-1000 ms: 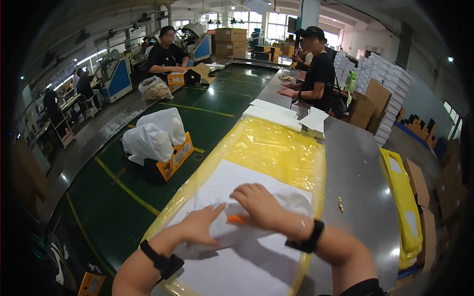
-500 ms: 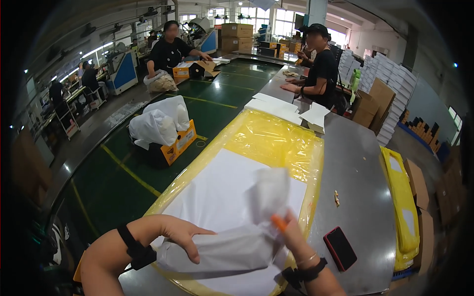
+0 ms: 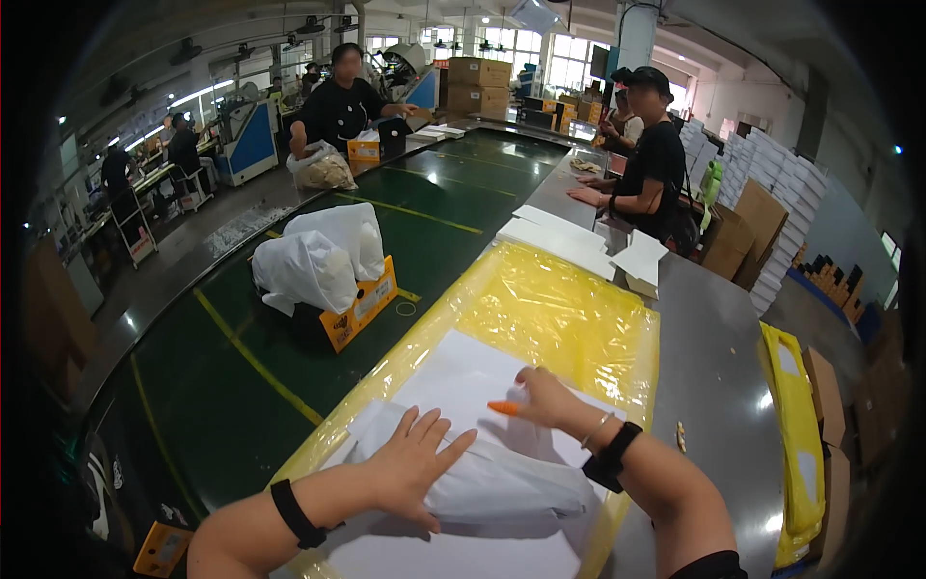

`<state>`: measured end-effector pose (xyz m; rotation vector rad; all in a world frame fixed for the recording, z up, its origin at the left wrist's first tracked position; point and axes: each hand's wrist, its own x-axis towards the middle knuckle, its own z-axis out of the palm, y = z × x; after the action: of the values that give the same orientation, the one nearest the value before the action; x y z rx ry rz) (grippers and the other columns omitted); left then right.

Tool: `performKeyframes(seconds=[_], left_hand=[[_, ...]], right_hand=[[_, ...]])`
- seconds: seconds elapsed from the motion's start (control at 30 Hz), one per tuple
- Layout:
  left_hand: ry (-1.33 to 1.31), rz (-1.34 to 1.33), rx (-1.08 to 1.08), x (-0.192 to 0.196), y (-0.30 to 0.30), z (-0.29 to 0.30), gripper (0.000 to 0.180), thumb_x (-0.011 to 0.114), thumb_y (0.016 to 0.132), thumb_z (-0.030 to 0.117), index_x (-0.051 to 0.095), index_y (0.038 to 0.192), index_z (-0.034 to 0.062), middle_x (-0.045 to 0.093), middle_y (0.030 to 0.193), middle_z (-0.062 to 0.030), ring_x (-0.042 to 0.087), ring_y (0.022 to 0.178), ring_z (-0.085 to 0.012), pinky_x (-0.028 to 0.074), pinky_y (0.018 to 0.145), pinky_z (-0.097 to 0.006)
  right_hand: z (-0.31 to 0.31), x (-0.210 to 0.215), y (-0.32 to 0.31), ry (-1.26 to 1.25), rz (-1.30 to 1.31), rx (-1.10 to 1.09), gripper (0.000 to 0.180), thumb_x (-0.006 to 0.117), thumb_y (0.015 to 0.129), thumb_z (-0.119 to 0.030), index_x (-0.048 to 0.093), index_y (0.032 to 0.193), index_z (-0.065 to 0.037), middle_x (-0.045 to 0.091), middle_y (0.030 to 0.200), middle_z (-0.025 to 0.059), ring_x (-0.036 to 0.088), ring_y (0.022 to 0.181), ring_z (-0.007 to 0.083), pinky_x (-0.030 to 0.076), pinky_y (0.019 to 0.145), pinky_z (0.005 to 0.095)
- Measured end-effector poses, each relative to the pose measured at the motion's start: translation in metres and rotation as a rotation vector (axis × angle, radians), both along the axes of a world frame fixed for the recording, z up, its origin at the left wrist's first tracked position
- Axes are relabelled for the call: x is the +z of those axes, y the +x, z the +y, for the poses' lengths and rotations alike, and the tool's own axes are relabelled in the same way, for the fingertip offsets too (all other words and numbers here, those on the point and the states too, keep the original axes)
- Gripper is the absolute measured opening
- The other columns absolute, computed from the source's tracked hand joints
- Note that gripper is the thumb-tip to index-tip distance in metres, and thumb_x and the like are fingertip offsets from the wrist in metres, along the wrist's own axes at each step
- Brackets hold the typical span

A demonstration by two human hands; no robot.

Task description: Wrapping finished shoes in protective paper and placing them onto the conveyor belt.

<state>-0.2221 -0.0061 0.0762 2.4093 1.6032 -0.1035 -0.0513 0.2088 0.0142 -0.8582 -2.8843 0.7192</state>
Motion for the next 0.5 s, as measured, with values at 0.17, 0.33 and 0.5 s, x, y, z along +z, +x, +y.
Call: performKeyframes(seconds=[0.17, 0.33, 0.5], left_hand=[[-0.009, -0.138, 0.056, 0.004, 0.004, 0.012, 0.130, 0.078, 0.054, 0.059, 0.006, 0.144, 0.0004, 0.008, 0.142, -0.0379, 0.008, 0.133, -0.0537, 0.007, 0.107, -0.059], [0.020, -0.105, 0.138, 0.002, 0.003, -0.001, 0.135, 0.078, 0.052, 0.059, -0.001, 0.145, 0.0008, -0.004, 0.144, -0.0385, 0.002, 0.133, -0.0555, 0.005, 0.106, -0.062], [-0.059, 0.060, 0.084, 0.011, 0.013, -0.001, 0.114, 0.078, 0.052, 0.054, 0.027, 0.140, 0.0019, 0.030, 0.134, -0.0310, 0.022, 0.129, -0.0471, 0.012, 0.103, -0.061]], right_hand=[[0.034, -0.001, -0.015, -0.115, -0.009, -0.262, 0.055, 0.073, 0.074, -0.047, 0.063, 0.093, 0.003, 0.064, 0.088, 0.0188, 0.062, 0.086, 0.0321, 0.049, 0.075, 0.0371], [-0.015, 0.052, -0.012, -0.628, 0.011, 0.225, 0.034, 0.066, 0.083, -0.033, 0.062, 0.100, -0.004, 0.064, 0.092, 0.0125, 0.062, 0.082, 0.0260, 0.048, 0.070, 0.0351], [-0.094, 0.092, 0.014, 0.124, 0.128, 0.401, 0.023, 0.057, 0.088, -0.022, 0.059, 0.105, -0.006, 0.064, 0.080, 0.0158, 0.061, 0.078, 0.0333, 0.048, 0.070, 0.0390]])
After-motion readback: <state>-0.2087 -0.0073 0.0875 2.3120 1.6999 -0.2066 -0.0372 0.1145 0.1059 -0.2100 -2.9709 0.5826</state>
